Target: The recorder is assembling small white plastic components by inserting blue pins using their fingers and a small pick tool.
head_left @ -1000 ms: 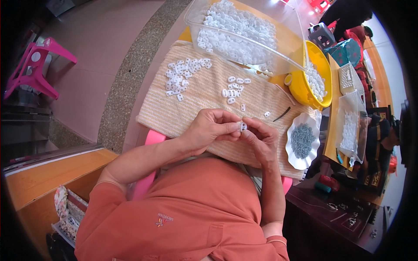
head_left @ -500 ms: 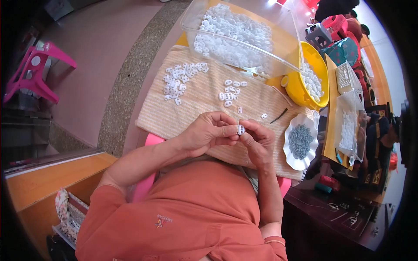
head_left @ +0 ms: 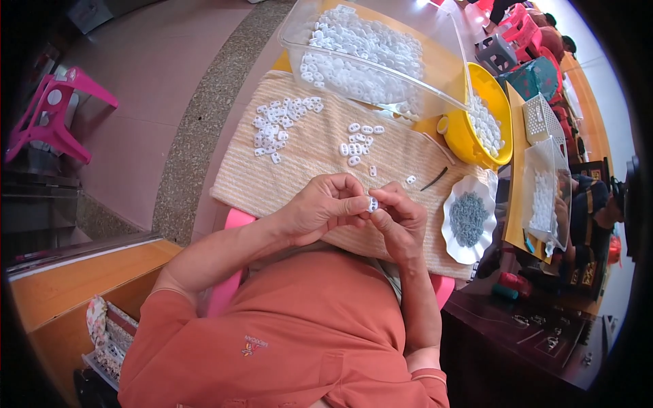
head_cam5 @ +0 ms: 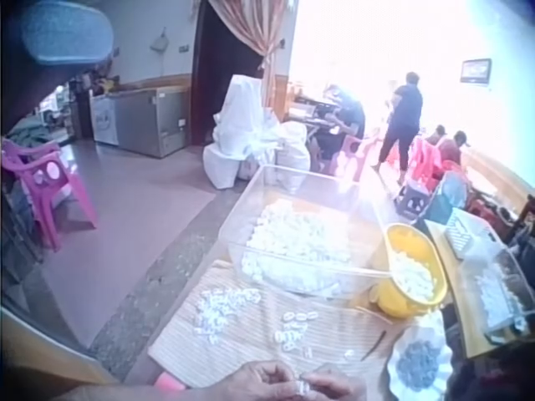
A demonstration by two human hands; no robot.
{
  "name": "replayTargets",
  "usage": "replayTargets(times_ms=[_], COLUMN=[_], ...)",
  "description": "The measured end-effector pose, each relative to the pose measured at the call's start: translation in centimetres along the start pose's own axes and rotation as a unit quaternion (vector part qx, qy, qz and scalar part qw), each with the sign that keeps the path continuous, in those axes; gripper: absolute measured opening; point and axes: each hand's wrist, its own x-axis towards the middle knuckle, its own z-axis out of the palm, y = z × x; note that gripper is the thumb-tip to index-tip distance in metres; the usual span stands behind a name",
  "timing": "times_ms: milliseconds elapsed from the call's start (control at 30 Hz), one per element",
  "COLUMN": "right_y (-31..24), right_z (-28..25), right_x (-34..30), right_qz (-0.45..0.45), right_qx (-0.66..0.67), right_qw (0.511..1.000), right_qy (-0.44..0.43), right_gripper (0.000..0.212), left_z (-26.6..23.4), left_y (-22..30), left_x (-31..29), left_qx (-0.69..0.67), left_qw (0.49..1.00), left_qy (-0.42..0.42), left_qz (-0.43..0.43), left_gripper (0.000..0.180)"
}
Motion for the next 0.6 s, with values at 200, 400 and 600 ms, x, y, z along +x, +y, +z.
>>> replayTargets(times_ms=[200, 400, 600], right_y=[0.2, 0.8, -0.9], right_z=[0.0, -0.3, -1.6], right_x=[-0.2, -0.3, 0.5], right_qz=[-0.024, 0.008, 0.048], right_qx=[0.001, -0.024, -0.049], right_qw=[1.0, 0.999, 0.997], right_qy=[-0.005, -0.024, -0.047], right_gripper=[0.029, 0.025, 0.012], left_z=[0.1, 0.1, 0.2], left_y=[-0.2, -0.2, -0.2], left_x=[0.1, 0.0, 0.5], left_qx=[0.018, 0.035, 0.064], left_qw=[0.999, 0.999, 0.998], left_qy=[-0.013, -0.01, 0.014], left_qz=[0.033, 0.022, 0.01], left_gripper=[0.009, 0.011, 0.013])
